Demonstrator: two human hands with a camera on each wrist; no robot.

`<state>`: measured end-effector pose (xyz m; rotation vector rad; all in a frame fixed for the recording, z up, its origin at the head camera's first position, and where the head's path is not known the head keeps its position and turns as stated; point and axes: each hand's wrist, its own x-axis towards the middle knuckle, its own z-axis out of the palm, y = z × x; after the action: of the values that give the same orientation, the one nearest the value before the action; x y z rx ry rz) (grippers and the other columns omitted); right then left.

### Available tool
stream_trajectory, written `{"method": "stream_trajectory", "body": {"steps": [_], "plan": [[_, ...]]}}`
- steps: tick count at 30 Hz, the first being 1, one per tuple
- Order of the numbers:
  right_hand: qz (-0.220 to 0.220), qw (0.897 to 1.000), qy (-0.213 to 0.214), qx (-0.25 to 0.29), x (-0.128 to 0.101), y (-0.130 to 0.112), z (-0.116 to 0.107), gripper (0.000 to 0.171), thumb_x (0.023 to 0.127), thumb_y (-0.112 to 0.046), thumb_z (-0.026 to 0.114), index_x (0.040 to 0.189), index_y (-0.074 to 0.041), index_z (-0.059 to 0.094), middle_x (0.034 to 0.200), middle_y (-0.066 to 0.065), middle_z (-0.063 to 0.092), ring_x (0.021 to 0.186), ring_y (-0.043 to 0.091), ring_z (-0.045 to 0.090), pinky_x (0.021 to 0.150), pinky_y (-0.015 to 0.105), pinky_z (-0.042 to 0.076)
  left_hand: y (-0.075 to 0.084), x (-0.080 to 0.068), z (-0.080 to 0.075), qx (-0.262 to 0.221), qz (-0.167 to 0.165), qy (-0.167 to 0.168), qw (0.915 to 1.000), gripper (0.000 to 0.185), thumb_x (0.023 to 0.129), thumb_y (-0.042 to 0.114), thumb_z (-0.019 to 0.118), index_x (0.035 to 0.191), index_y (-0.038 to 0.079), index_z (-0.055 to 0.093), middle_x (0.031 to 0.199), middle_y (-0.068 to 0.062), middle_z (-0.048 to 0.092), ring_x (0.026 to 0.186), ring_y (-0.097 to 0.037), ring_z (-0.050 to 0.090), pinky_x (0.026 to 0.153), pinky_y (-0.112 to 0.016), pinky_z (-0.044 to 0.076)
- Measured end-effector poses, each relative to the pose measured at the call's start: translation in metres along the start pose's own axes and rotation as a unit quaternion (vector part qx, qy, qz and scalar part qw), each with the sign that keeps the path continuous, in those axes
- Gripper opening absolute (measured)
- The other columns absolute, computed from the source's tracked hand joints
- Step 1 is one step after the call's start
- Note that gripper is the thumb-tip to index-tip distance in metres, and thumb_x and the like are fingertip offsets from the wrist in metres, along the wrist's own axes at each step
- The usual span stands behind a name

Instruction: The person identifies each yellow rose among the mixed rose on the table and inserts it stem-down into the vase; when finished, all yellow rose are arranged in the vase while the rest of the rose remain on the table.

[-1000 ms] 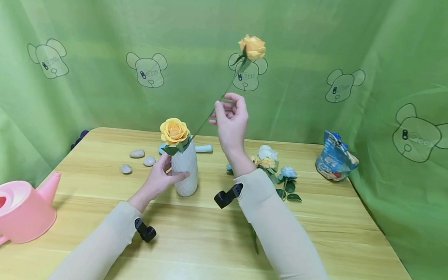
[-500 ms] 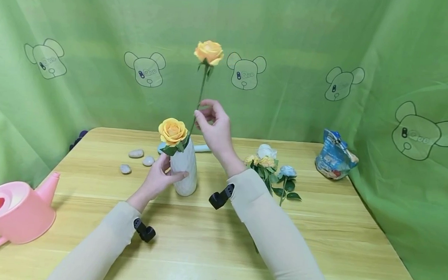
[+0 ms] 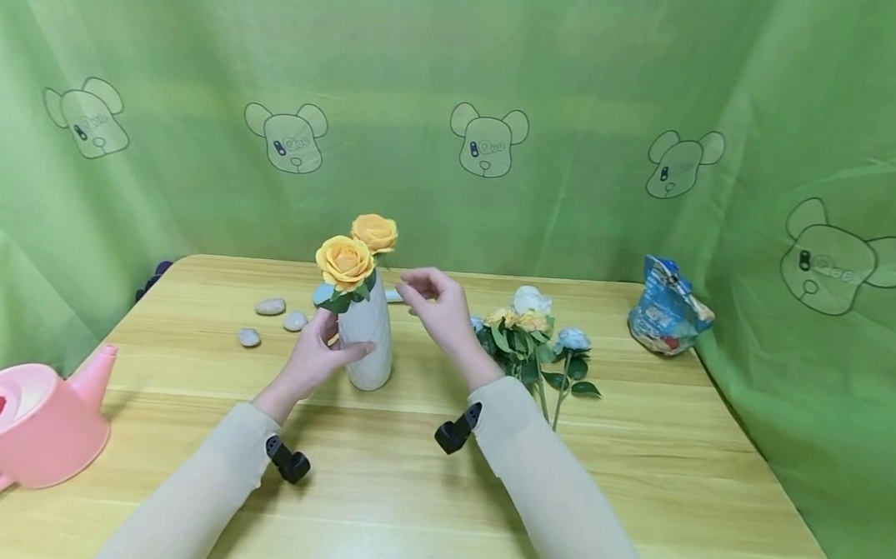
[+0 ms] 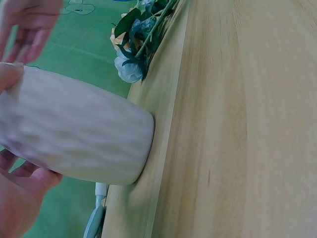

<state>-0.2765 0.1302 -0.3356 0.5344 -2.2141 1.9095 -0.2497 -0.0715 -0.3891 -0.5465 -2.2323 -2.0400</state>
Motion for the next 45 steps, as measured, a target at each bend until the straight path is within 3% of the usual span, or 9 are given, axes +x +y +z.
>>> {"method": "stream_trajectory", "body": {"steps": [6, 11, 15, 22, 28, 34, 36, 41, 45], "plan": [[0.038, 0.999, 0.03, 0.002, -0.014, 0.034, -0.027, 0.028, 0.088, -0.012, 0.064, 0.109, 0.006, 0.058, 0.095, 0.018, 0.063, 0.081, 0.026, 0.063, 0.07, 0.037, 0.056, -0.001, 0.0, 0.0, 0.009, -0.003, -0.001, 1.0, 0.076, 0.077, 0.008, 0.076, 0.141, 0.014, 0.035, 0.137, -0.008, 0.044, 0.126, -0.026, 0.041, 0.105, -0.043, 0.033], [0.051, 0.998, 0.048, 0.009, -0.028, 0.04, -0.049, 0.027, 0.089, -0.012, 0.064, 0.109, 0.004, 0.059, 0.094, 0.02, 0.063, 0.077, 0.024, 0.064, 0.069, 0.042, 0.056, -0.01, 0.004, -0.003, 0.001, 0.002, 0.0, 1.0, 0.077, 0.075, 0.008, 0.077, 0.14, 0.016, 0.037, 0.137, -0.008, 0.044, 0.125, -0.028, 0.041, 0.104, -0.045, 0.033], [0.065, 0.996, 0.056, 0.01, -0.039, 0.042, -0.07, 0.028, 0.089, -0.013, 0.063, 0.111, 0.004, 0.057, 0.095, 0.021, 0.063, 0.075, 0.021, 0.065, 0.066, 0.038, 0.057, -0.023, 0.01, -0.005, 0.006, 0.004, 0.0, 1.0, 0.077, 0.073, 0.012, 0.08, 0.138, 0.024, 0.039, 0.134, -0.003, 0.046, 0.123, -0.024, 0.043, 0.103, -0.042, 0.035], [0.124, 0.989, 0.083, 0.017, -0.057, 0.047, -0.103, 0.027, 0.09, -0.013, 0.061, 0.114, -0.002, 0.054, 0.091, 0.007, 0.065, 0.072, 0.019, 0.065, 0.065, 0.036, 0.057, -0.025, 0.014, -0.005, 0.012, 0.034, 0.0, 0.9994, 0.076, 0.071, 0.015, 0.082, 0.135, 0.025, 0.042, 0.131, 0.0, 0.049, 0.122, -0.021, 0.045, 0.103, -0.043, 0.035], [0.124, 0.989, 0.081, -0.016, -0.07, 0.057, -0.124, 0.039, 0.09, -0.013, 0.062, 0.119, 0.01, 0.049, 0.09, 0.014, 0.066, 0.07, 0.021, 0.066, 0.063, 0.038, 0.057, -0.022, 0.016, -0.004, -0.002, 0.028, 0.003, 0.9996, 0.076, 0.071, 0.012, 0.081, 0.136, 0.024, 0.044, 0.134, 0.001, 0.048, 0.123, -0.023, 0.043, 0.104, -0.045, 0.034], [0.097, 0.991, 0.095, -0.003, -0.078, 0.128, -0.166, 0.045, 0.083, -0.029, 0.07, 0.117, -0.002, 0.057, 0.094, 0.015, 0.064, 0.072, 0.024, 0.066, 0.062, 0.038, 0.057, -0.002, 0.007, 0.0, 0.002, 0.022, 0.01, 0.9997, 0.072, 0.073, 0.009, 0.079, 0.136, 0.018, 0.045, 0.134, -0.003, 0.048, 0.122, -0.026, 0.044, 0.102, -0.046, 0.036], [0.108, 0.988, 0.105, -0.01, -0.087, 0.116, -0.165, 0.041, 0.084, -0.026, 0.07, 0.115, -0.002, 0.057, 0.092, 0.013, 0.064, 0.071, 0.022, 0.066, 0.063, 0.037, 0.057, 0.004, 0.004, 0.002, 0.005, 0.022, 0.012, 0.9997, 0.071, 0.074, 0.01, 0.079, 0.136, 0.018, 0.045, 0.134, -0.003, 0.048, 0.122, -0.026, 0.044, 0.102, -0.046, 0.036], [0.157, 0.982, 0.106, -0.021, -0.112, 0.049, -0.147, 0.026, 0.089, -0.01, 0.063, 0.11, 0.003, 0.054, 0.088, 0.008, 0.067, 0.073, 0.019, 0.066, 0.068, 0.038, 0.056, 0.001, 0.004, 0.002, -0.005, 0.022, 0.023, 0.9995, 0.07, 0.074, 0.011, 0.079, 0.135, 0.017, 0.046, 0.133, -0.002, 0.049, 0.122, -0.024, 0.045, 0.103, -0.044, 0.034], [0.2, 0.975, 0.094, -0.022, -0.123, 0.053, -0.148, 0.034, 0.089, -0.009, 0.062, 0.116, 0.008, 0.049, 0.093, 0.014, 0.066, 0.077, 0.025, 0.066, 0.071, 0.042, 0.056, -0.001, 0.003, 0.003, -0.016, 0.027, 0.035, 0.9989, 0.068, 0.073, 0.008, 0.079, 0.133, 0.014, 0.047, 0.131, -0.002, 0.052, 0.121, -0.022, 0.046, 0.104, -0.042, 0.034]]}}
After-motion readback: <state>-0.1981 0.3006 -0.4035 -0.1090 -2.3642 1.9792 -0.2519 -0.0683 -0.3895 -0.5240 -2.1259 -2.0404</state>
